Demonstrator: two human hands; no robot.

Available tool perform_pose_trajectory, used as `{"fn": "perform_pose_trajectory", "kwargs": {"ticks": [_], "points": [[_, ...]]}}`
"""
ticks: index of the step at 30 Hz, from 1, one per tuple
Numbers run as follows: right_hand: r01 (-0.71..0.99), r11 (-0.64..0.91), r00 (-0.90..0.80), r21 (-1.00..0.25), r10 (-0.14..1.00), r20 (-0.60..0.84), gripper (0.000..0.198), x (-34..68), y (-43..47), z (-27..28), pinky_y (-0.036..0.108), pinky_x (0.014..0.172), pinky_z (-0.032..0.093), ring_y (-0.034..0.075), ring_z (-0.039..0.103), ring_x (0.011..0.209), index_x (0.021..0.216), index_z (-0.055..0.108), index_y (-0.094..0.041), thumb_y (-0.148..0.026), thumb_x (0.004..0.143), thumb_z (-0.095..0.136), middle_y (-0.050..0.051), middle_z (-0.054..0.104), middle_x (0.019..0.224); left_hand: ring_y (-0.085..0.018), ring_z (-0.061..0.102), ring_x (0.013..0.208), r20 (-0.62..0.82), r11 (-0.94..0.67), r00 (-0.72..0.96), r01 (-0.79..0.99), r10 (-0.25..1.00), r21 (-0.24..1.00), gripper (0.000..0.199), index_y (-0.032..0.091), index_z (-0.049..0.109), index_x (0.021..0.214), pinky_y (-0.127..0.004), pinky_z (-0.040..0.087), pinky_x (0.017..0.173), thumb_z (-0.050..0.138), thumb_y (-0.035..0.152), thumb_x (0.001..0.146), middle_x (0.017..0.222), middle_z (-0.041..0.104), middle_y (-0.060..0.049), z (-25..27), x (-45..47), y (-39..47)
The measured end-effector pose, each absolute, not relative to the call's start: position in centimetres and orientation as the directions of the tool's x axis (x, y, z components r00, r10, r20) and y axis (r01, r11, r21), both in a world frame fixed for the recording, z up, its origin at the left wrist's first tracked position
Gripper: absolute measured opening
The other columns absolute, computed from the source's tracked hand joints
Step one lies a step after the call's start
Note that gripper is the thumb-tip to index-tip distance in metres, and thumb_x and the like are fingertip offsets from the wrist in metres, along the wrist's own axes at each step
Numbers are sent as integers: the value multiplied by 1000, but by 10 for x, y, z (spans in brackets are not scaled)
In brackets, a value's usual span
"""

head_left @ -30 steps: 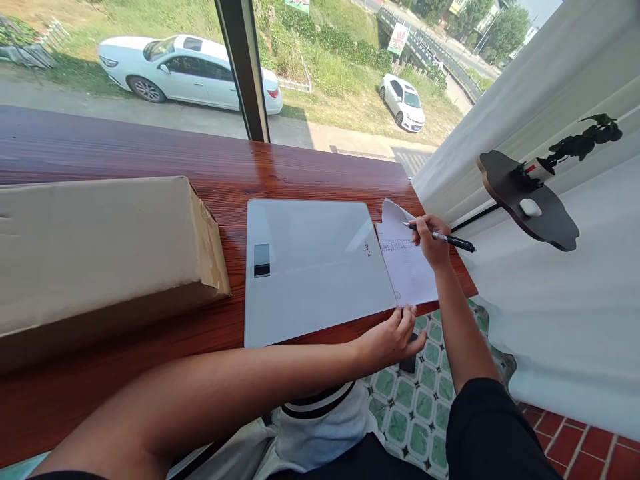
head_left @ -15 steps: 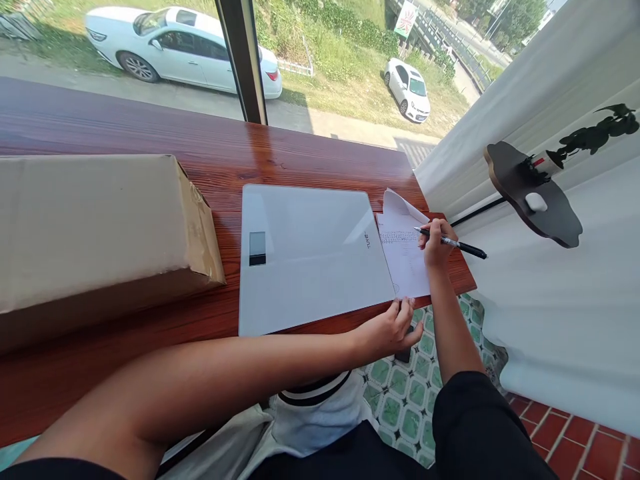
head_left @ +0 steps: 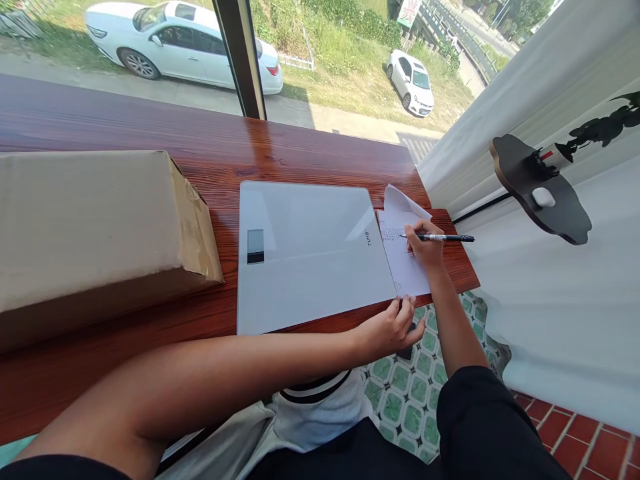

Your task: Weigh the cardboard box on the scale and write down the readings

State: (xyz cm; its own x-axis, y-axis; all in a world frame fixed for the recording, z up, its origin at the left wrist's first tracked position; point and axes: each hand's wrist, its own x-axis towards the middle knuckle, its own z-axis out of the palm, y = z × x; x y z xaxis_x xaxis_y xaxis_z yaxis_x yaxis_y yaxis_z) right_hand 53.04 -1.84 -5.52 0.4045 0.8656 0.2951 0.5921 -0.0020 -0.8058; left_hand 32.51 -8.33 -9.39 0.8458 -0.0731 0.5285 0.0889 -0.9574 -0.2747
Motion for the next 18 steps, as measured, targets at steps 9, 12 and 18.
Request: {"fn": "perform_pose_trajectory", "kwargs": {"ticks": [9, 12, 18], "points": [[615, 49, 441, -787, 807, 394, 37, 537, -18, -62, 24, 40, 37, 10, 44, 34, 64, 51, -19, -44, 93, 54, -3, 50, 43, -24, 65, 114, 513, -968, 856, 66, -70, -242, 34, 15, 54, 128, -43, 47, 96, 45, 24, 97, 125, 67, -22, -93, 326, -83], [628, 74, 496, -775, 729, 471, 37, 537, -17, -60, 24, 42, 39, 11, 47, 36, 64, 45, -20, -42, 89, 62, -3, 52, 45, -25, 65, 114, 518, -969, 852, 66, -70, -239, 34, 15, 53, 129, -43, 47, 96, 45, 25, 97, 125, 67, -22, -94, 326, -83], [600, 71, 505, -797, 739, 447, 37, 535, -16, -60, 24, 40, 37, 11, 46, 35, 64, 45, -21, -43, 88, 63, -4, 50, 44, -24, 66, 114, 534, -956, 843, 93, -72, -277, 33, 17, 54, 128, -42, 48, 94, 43, 25, 98, 125, 68, -19, -92, 326, -83]]}}
